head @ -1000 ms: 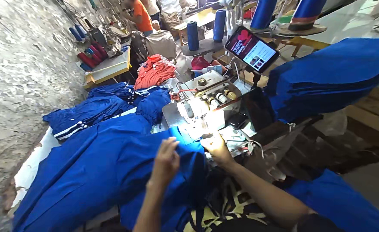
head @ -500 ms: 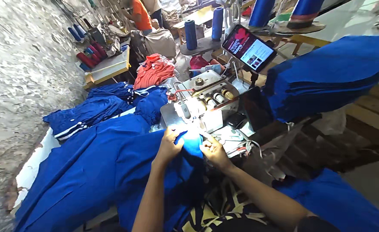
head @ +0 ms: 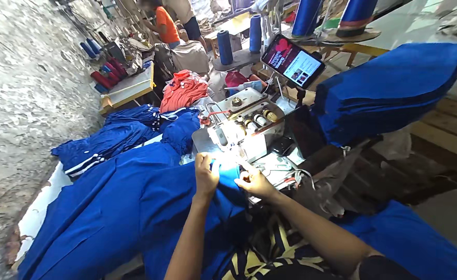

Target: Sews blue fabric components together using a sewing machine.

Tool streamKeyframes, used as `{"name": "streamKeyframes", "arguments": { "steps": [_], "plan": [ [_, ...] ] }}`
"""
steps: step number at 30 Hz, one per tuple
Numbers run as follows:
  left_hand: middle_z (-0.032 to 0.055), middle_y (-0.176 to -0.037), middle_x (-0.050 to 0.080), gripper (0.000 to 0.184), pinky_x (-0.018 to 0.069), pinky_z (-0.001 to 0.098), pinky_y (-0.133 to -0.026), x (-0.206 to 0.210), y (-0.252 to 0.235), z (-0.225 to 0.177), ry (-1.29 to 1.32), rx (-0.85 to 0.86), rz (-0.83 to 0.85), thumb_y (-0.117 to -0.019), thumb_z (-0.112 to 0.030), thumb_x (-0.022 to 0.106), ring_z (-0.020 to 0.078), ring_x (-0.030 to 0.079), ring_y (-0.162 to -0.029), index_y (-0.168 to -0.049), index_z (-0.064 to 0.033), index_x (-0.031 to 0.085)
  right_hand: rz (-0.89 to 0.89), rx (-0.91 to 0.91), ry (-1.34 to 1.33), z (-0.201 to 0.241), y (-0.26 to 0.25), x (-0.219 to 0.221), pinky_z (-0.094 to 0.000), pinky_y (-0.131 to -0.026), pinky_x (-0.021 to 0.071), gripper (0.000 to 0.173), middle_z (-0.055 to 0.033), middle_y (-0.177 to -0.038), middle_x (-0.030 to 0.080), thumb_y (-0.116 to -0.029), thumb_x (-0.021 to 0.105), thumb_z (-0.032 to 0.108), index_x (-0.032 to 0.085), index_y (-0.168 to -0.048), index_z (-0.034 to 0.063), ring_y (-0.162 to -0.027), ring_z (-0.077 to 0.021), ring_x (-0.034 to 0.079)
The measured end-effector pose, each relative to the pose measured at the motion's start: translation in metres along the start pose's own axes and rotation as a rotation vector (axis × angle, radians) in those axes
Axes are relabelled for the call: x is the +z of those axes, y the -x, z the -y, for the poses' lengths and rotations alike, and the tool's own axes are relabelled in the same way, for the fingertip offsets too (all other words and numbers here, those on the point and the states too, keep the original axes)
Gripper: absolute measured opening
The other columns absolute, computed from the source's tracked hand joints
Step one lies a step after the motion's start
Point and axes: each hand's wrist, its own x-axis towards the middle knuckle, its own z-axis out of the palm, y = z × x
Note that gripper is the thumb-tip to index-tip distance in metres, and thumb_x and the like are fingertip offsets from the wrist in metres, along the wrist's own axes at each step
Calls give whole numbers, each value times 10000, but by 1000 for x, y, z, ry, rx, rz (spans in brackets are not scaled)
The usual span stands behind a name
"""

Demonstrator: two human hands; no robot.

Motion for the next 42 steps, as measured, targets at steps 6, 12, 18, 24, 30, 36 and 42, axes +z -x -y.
{"name": "streamKeyframes", "arguments": {
  "steps": [6, 12, 18, 24, 30, 36, 42],
  "plan": [
    [263, -1102, 680, 288, 485, 583, -959, -10, -20, -8, -76, -226, 301, -948, -129, 663, 406, 650, -1074, -1126, 97, 665, 67, 59, 45, 7, -4, -4, -193, -641, 441, 646, 24, -706, 537, -914, 640, 114, 404, -1475, -104, -615, -13, 474],
    [208, -1043, 702, 224, 413, 607, -1000, -12, -29, -5, 10, -243, 428, -940, -152, 688, 353, 647, -1068, -999, 57, 743, 116, 115, 192, 24, -4, -12, -298, -751, 474, 626, -95, -831, 619, -918, 667, 112, 439, -1458, -108, -726, -122, 534],
    [126, -1057, 664, 42, 525, 203, -943, -8, -2, 16, 359, 183, 17, -923, 13, 640, 69, 641, -1060, -899, 47, 636, 85, 57, 186, 20, -9, -13, -273, -705, 475, 525, -54, -768, 602, -876, 647, 104, 534, -1342, -108, -687, -89, 538],
    [132, -765, 649, 157, 504, 207, -669, -18, -6, 3, 68, -34, 154, -984, 2, 527, 81, 595, -663, -1023, 118, 626, -91, -248, -16, -16, 7, 17, -217, -815, 535, 376, -105, -986, 716, -898, 638, 92, 652, -1236, -71, -863, -42, 649],
    [135, -839, 727, 140, 560, 292, -760, -25, -18, 7, 67, -50, 299, -925, -51, 636, 139, 688, -762, -954, 60, 716, 244, -87, 4, -27, 45, 30, -335, -775, 487, 322, -157, -863, 650, -929, 709, 238, 710, -816, -63, -847, -175, 601],
    [132, -868, 752, 116, 577, 347, -798, -27, -31, 1, 68, -95, 405, -883, -71, 732, 165, 721, -799, -931, 32, 752, 281, -135, -90, -41, 77, 47, -244, -721, 482, 339, -127, -797, 654, -958, 655, 211, 701, -772, -69, -783, -88, 596],
    [121, -886, 743, 145, 575, 342, -793, -22, -29, 1, 42, -64, 390, -867, -81, 749, 176, 711, -805, -958, 29, 721, 281, -168, -77, -43, 80, 53, -322, -781, 469, 328, -149, -769, 651, -903, 717, 209, 686, -734, -70, -834, -172, 603]
  ]
}}
